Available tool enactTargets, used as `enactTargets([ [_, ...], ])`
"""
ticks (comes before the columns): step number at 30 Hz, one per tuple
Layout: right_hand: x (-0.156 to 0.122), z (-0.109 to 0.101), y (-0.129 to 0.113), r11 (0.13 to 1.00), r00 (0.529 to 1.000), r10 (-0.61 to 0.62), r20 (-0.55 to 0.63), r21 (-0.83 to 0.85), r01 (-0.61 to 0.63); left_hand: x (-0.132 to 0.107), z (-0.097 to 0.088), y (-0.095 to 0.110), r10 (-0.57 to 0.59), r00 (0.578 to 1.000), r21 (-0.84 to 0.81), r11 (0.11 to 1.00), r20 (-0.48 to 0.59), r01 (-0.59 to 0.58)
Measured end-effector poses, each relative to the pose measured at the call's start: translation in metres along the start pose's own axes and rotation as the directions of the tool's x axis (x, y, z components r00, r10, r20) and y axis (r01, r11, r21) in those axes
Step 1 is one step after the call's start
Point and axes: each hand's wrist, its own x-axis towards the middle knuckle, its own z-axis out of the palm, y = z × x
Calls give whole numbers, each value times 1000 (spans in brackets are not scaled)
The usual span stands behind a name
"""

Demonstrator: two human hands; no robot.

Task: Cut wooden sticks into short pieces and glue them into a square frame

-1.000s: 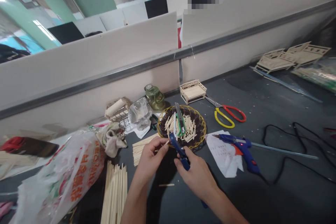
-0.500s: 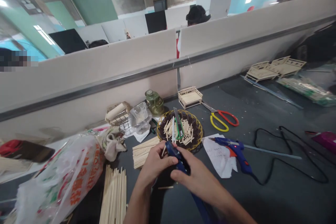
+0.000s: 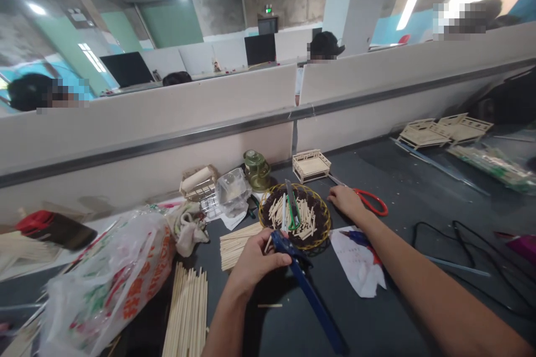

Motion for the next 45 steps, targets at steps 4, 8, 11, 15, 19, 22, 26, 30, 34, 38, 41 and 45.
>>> enactTargets([
  [4, -6, -8, -12, 999, 999, -42, -11, 11, 42, 1, -3, -3, 5, 1000, 7, 1000, 5, -5],
  [8, -21, -24, -29, 988, 994, -112, -18, 105, 113, 2, -3, -4, 6, 1000, -32, 999, 6, -5],
  [11, -41, -30, -47, 952, 984, -176, -16, 252, 174, 3, -3, -3, 24, 1000, -64, 998, 7, -24],
  [15, -93, -34, -70, 805, 960, -278, 22, 550, 221, 3, -4, -3, 33, 999, -89, 995, 9, -33],
  [19, -160, -20, -92, 691, 881, -444, 164, 688, 221, 3, -3, -4, 20, 1000, -97, 995, 4, -19],
  [22, -189, 2, -104, 772, 927, -361, 101, 590, 236, 1, 1, -3, 13, 1000, -88, 996, -18, -15],
  [26, -193, 21, -108, 775, 963, -257, -81, 577, 256, -4, 3, 3, 92, 995, -5, 996, -42, -92],
  [30, -190, 22, -99, 709, 989, -110, -94, 690, 144, -9, -2, 5, 69, 992, 45, 997, -104, -65],
  [34, -194, 17, -96, 648, 994, -108, 3, 759, 68, -9, -5, 5, 100, 987, 69, 993, -128, -91],
  [38, -196, 16, -104, 796, 988, -147, -54, 587, 150, -8, -6, 7, 89, 981, 74, 994, -171, -77],
  [41, -195, 20, -110, 863, 976, -172, -131, 457, 214, -7, -9, 6, 42, 984, 17, 999, -175, -39],
  [45, -192, 29, -117, 883, 948, -227, -225, 364, 297, -6, -12, 5, 41, 990, 7, 999, -133, -41],
])
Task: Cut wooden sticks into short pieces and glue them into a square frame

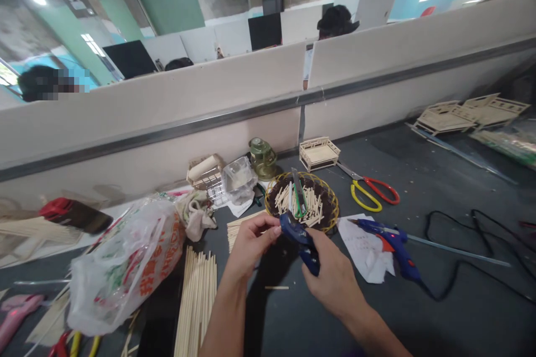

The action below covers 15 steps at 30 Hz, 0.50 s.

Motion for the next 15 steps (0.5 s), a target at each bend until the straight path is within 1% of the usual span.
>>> enactTargets([
  [2, 0, 3, 0, 1000, 1000, -24, -8, -18, 24, 0, -1, 2, 37, 998, 27, 999, 49, -38],
  [5, 0, 5, -1, 1000, 1000, -13, 3, -18, 13, 1, 0, 6, 76, 991, 77, 993, 107, -84],
  [8, 1, 4, 0, 1000, 1000, 11, 15, -9, -11, 2, 1, 6, 78, 992, 112, 990, 101, -89],
  [12, 1, 5, 4, 1000, 1000, 12, 5, -7, -12, 4, 0, 1, 60, 993, 132, 989, 99, -73],
  [15, 1, 6, 7, 1000, 1000, 11, -4, -4, -11, 6, -1, -1, 70, 992, 159, 983, 108, -87],
])
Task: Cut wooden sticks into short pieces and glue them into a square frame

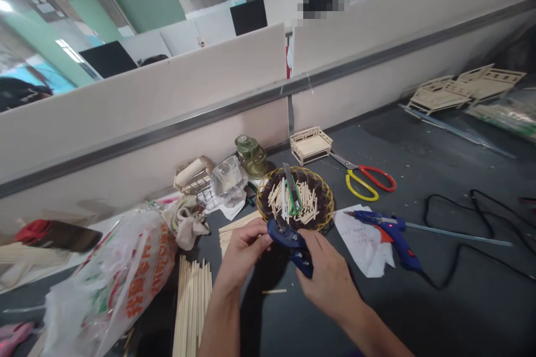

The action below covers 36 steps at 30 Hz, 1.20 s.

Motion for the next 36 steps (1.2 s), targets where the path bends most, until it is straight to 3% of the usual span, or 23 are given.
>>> enactTargets([
  [14, -2, 2, 2, 998, 999, 30, 37, 50, -32, 5, 1, -5, 9, 998, 81, 997, 65, -14],
  [36, -1, 4, 6, 987, 969, 119, 215, 84, -140, 9, 12, -4, -27, 999, 178, 983, -38, 33],
])
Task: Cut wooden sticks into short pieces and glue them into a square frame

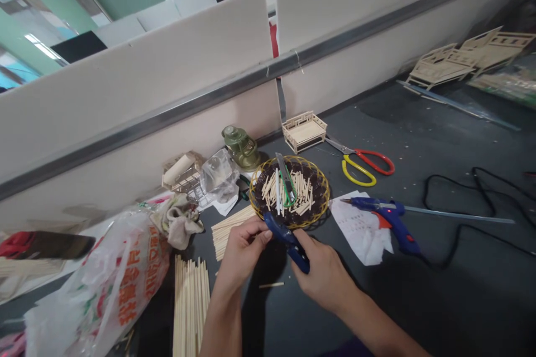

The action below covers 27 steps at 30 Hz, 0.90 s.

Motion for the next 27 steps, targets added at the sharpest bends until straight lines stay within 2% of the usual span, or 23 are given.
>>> enactTargets([
  [14, 14, 3, 9, 999, 997, -4, 74, 33, 2, 8, 2, -15, -70, 995, -15, 998, -75, 69],
  [22, 12, 13, 19, 999, 996, 45, 76, -6, -44, 11, 10, -20, -2, 997, 80, 997, -80, 8],
  [27, 12, -2, 6, 992, 994, 58, 98, 108, -68, 9, 10, -19, -99, 990, -46, 994, -101, 95],
])
